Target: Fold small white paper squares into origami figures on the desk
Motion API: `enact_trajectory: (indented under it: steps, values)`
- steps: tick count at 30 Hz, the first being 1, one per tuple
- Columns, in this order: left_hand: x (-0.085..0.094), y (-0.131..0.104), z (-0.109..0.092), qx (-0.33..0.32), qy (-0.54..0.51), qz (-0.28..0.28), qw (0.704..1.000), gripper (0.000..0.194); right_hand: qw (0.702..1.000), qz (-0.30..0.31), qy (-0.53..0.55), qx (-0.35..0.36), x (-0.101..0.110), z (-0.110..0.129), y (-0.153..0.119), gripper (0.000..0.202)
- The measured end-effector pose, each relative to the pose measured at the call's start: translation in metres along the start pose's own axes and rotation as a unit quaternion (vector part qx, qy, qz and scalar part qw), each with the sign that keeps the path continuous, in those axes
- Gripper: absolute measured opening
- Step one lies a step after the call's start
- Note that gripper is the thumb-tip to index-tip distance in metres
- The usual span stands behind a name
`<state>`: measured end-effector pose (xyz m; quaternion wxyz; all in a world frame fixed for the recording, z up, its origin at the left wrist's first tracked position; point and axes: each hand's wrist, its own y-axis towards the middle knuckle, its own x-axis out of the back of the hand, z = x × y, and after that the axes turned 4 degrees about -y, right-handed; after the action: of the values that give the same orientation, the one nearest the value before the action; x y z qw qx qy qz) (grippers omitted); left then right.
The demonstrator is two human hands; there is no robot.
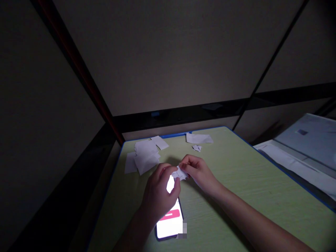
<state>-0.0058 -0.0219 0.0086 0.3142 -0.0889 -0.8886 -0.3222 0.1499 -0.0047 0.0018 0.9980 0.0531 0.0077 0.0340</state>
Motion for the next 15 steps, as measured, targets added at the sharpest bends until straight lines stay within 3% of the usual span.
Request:
enact_trajectory:
  steps: [3, 9, 15]
  values:
    - [-0.0020, 0.0000, 0.0013, -0.024, 0.030, 0.005, 0.999, 0.018, 1.000, 0.007, -0.002, -0.003, -0.0009, -0.0021, 0.0006, 0.014]
    - [-0.0031, 0.0003, 0.0081, -0.086, 0.074, -0.038, 0.993, 0.016, 1.000, 0.013, -0.010, -0.004, -0.0004, -0.0038, 0.0006, 0.016]
    - [-0.0004, 0.0012, 0.0090, -0.087, 0.061, -0.024, 0.994, 0.013, 0.999, 0.032, -0.023, 0.006, 0.0004, -0.0030, -0.0003, 0.018]
